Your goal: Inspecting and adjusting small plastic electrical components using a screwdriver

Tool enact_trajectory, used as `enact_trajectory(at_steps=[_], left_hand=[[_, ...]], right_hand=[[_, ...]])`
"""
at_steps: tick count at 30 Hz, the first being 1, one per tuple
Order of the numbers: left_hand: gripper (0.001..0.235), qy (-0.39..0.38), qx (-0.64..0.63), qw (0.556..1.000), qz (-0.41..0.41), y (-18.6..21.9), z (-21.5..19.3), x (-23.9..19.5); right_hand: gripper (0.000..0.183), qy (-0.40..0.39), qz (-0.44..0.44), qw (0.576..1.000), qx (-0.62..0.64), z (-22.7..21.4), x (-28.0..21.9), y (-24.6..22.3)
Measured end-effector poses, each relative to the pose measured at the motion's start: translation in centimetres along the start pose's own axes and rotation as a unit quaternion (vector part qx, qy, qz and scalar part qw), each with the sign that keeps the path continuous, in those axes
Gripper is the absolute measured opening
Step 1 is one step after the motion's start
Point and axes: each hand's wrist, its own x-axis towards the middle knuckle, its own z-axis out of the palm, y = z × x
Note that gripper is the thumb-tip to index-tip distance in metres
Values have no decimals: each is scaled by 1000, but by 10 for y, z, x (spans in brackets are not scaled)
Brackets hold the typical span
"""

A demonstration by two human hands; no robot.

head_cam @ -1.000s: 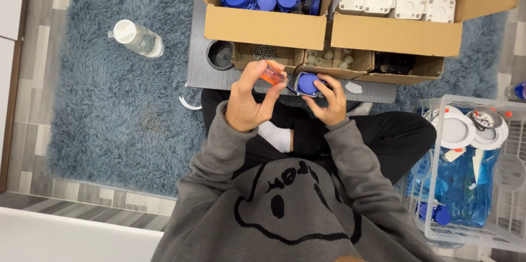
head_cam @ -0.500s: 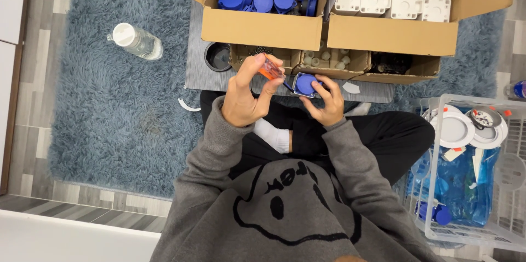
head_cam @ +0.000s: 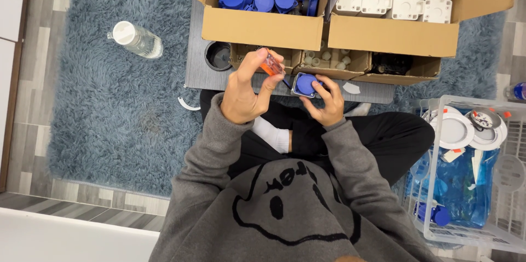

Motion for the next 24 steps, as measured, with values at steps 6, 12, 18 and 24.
enact_trajectory(at_steps=[6,12,18,24], left_hand=[[62,-5,-6,1000,-20,0,-1,1],[59,-8,-3,1000,-30,1,-4,3],[61,-73,5,996,-59,12,-9,-3],[64,-85,-1,996,-38,5,-10,0]], right_hand=[[55,-2,1,1000,3,0,-2,2],[55,-18,6,1000,-3,-3,1,1],[58,-92,33,995,-2,-16,-8,-5],[57,-82,12,996,-20,-12,1,-3]])
